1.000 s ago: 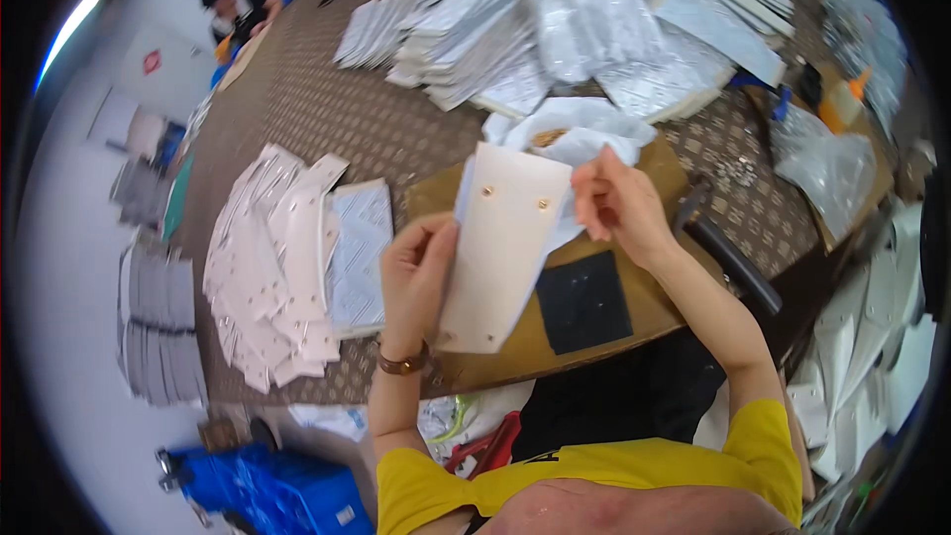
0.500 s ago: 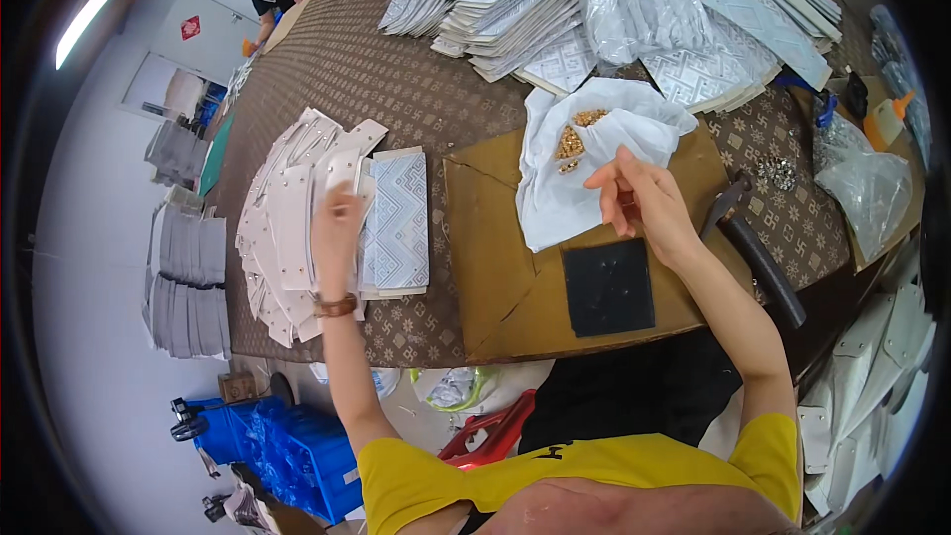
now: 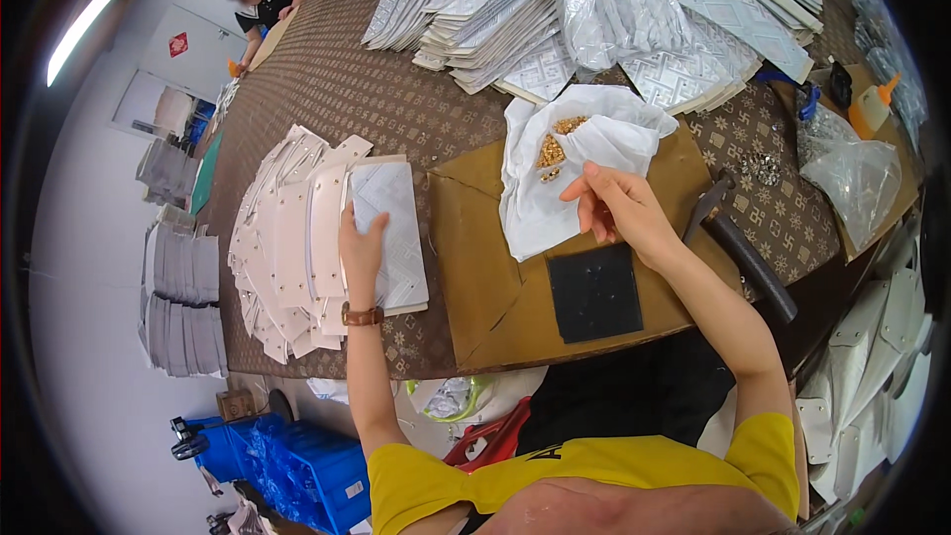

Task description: Assembling small metal studs onto fabric pieces using a hammer and scissors at a workbench.

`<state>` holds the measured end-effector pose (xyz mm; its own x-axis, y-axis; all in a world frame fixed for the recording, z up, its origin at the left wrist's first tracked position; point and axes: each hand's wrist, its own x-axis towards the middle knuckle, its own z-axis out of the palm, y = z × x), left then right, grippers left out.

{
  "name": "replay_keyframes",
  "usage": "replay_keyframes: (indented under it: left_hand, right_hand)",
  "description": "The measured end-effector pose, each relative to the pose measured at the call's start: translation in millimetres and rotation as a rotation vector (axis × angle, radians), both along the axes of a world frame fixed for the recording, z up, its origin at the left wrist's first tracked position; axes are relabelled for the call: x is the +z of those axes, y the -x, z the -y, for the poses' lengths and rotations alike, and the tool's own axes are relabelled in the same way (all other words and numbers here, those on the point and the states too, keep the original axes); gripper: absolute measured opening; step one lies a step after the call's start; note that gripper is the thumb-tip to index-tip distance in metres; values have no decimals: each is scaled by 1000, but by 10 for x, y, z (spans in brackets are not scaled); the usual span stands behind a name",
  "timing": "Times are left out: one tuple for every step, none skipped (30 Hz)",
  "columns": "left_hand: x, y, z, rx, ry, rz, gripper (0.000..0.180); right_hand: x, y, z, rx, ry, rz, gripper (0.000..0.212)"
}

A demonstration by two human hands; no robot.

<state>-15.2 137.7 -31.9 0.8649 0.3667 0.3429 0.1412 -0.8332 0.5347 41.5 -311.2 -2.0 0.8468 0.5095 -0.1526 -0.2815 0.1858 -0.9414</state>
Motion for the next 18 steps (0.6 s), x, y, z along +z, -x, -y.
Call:
replay_keyframes:
  left_hand:
    - [43, -58, 106, -17, 14, -2, 78]
    - [192, -116, 319, -69, 311, 16, 73]
    - [356, -176, 537, -118, 611, 28, 68]
    - [480, -157, 659, -147, 902, 47, 63]
    - [490, -173, 736, -157, 917, 42, 63]
    - [497, -211, 793, -393, 1227, -11, 59]
    - [485, -257, 851, -642, 1529, -68, 54]
    - [450, -301, 914, -902, 1823, -131, 51]
    - [376, -335, 1006, -918, 1835, -128, 51]
    - [274, -363, 1155, -958, 1981, -144, 50]
    - [169, -388, 1290, -997, 2127, -160, 49]
    - [90, -414, 1346, -1034, 2273, -176, 49]
    - [23, -433, 1333, -1049, 2283, -171, 49]
    - [-41, -419, 1361, -1114, 2315, -216, 50]
    - [-98, -400, 1386, -1178, 2343, -259, 51]
    - [-150, -388, 1403, -1240, 2369, -303, 53]
    - [-199, -380, 1416, -1241, 2385, -297, 53]
    - [-237, -368, 1433, -1200, 2413, -303, 53]
  right_hand:
    - [-22, -26, 24, -17, 14, -2, 51]
    - [-84, -57, 45, -136, 39, 106, 44]
    - [-158, -99, 61, -253, 71, 216, 37]
    - [-192, -121, 41, -351, 92, 333, 31]
    - [-222, -147, 44, -359, 109, 334, 31]
    - [-251, -195, 35, -438, 174, 493, 23]
    - [-278, -237, 35, -515, 242, 654, 16]
    - [-303, -258, 46, -590, 312, 817, 10]
    - [-342, -265, 34, -593, 328, 827, 10]
    - [-385, -255, 22, -526, 391, 879, 9]
    - [-411, -242, 5, -456, 453, 930, 9]
    - [-424, -234, -10, -383, 516, 979, 11]
    - [-428, -231, -33, -381, 530, 988, 11]
    - [-430, -197, -42, -353, 599, 1029, 11]
    - [-425, -168, -63, -321, 666, 1068, 10]
    - [-423, -153, -87, -287, 730, 1105, 10]
    - [-422, -170, -113, -278, 744, 1104, 10]
    - [-408, -214, -143, -268, 811, 1147, 9]
